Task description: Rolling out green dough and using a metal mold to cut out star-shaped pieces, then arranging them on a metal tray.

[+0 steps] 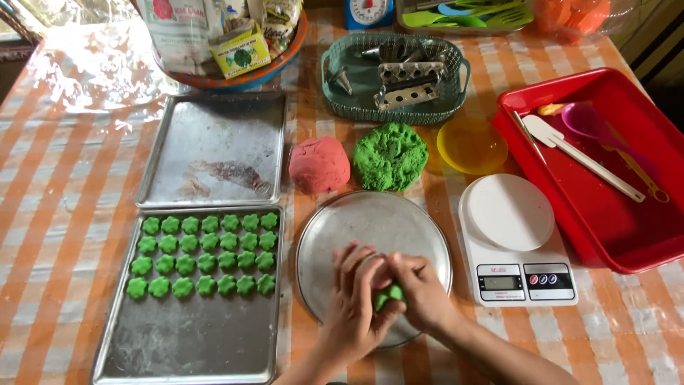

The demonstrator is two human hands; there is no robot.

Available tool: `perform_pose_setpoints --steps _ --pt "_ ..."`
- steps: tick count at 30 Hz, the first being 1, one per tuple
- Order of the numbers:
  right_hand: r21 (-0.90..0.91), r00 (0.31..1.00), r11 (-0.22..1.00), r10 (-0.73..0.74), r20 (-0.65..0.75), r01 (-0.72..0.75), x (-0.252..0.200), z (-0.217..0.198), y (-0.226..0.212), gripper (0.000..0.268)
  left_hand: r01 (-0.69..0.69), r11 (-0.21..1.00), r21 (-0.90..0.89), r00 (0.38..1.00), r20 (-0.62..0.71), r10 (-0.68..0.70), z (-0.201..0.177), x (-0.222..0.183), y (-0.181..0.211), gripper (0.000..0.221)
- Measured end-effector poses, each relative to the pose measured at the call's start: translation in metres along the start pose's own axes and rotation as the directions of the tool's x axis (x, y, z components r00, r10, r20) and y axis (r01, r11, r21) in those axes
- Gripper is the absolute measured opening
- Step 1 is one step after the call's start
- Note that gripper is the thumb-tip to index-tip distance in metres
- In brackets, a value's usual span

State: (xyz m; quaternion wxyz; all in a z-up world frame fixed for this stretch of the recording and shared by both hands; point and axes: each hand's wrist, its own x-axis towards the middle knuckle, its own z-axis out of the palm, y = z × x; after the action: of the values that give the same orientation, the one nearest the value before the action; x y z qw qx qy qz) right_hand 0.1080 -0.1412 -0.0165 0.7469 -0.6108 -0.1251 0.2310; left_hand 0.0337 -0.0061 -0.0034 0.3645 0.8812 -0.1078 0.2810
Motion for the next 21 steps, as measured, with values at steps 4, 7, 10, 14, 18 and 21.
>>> perform_pose_setpoints --steps 4,7,10,14,18,21 --pt "-0.083 0.984 0.981 -0.173 0.047 0.176 0.007 -0.015 -0.041 0.055 0.057 0.960 -0.275 0.988 0.150 -0.016 -0.030 0.004 0.016 0.062" --pt "-0.588 0.882 0.691 -0.464 0.085 0.421 0.011 -0.024 -0.056 0.060 -0.027 0.981 0.194 0.949 0.314 -0.035 -0.028 -0.015 -0.007 0.072" --pt "-0.543 0.987 0.832 -0.158 -0.036 0.114 0.021 -0.023 -0.045 0.041 -0.113 0.588 0.801 0.948 0.263 -0.176 -0.017 -0.048 -0.044 0.112" --pt "-0.814 0.900 0.388 -0.135 0.414 0.432 0.061 -0.021 -0.014 0.050 -0.090 0.677 0.730 0.899 0.352 -0.261 -0.006 -0.067 -0.056 0.148" --pt "-0.925 0.917 -0.082 -0.125 0.378 0.370 0.102 0.018 0.009 0.062 -0.108 0.632 0.768 0.892 0.356 -0.280 -0.007 -0.062 -0.049 0.144" --pt "-0.880 0.883 -0.122 -0.041 0.467 0.459 0.074 0.039 0.005 0.077 -0.087 0.642 0.761 0.881 0.359 -0.307 -0.007 -0.071 -0.054 0.149"
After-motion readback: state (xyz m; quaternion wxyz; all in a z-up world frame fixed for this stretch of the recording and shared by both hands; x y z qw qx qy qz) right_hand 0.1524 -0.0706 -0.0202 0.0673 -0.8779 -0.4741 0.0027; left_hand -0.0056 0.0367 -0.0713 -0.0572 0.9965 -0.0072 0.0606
